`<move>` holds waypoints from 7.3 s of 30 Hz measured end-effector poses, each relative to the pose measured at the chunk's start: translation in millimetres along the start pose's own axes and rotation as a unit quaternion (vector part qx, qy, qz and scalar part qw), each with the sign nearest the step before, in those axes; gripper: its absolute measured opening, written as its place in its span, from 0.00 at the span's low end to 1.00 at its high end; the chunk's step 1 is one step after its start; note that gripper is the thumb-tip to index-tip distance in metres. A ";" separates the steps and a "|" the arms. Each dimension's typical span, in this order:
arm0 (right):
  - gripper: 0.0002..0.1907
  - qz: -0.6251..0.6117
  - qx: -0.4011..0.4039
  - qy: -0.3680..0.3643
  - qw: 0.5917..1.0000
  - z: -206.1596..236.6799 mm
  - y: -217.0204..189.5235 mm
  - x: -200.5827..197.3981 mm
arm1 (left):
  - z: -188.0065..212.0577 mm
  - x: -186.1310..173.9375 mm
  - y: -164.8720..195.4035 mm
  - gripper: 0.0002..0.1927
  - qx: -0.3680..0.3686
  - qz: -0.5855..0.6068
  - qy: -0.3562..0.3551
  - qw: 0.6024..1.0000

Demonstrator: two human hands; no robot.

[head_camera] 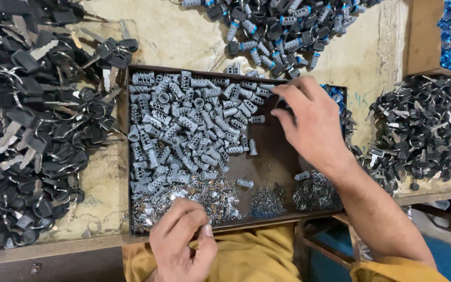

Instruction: The person sits at a workbench and assembles lock cylinders by hand. They pick small metal pins and springs from a metal tray, insert them into gray lock bodies, and place blue caps onto the assembled cylinders, working through the parts one at a time.

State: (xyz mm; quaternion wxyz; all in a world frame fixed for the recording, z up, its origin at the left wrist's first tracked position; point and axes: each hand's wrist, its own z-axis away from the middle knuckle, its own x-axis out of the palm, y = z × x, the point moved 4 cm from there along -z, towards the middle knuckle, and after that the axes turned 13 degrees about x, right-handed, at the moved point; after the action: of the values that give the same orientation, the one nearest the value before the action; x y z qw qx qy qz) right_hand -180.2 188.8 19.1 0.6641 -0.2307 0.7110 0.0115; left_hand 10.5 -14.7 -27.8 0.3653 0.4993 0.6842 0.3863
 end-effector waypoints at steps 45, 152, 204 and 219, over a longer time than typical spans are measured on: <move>0.12 -0.634 0.220 -0.138 0.728 159.2 -21.5 25.3 | -25.8 47.2 17.9 0.07 0.025 0.099 -0.117 0.988; 0.06 -0.397 0.162 0.032 0.903 158.0 -29.6 -1.1 | -32.1 46.5 38.1 0.19 0.102 -0.054 -0.131 0.985; 0.28 -0.390 0.025 -0.035 0.920 139.2 -38.7 0.9 | 21.3 67.8 -15.4 0.11 -0.479 0.597 -0.044 0.642; 0.27 -0.371 0.028 -0.041 0.927 142.7 -39.3 -4.6 | 19.7 64.1 -15.7 0.07 -0.473 0.574 -0.051 0.667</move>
State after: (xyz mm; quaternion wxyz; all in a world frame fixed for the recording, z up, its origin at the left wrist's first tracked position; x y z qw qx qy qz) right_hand -32.7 201.2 18.1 0.6557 -0.4587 0.5469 -0.2461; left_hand 6.6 47.3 -57.6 0.2929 0.5722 -0.0315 0.7654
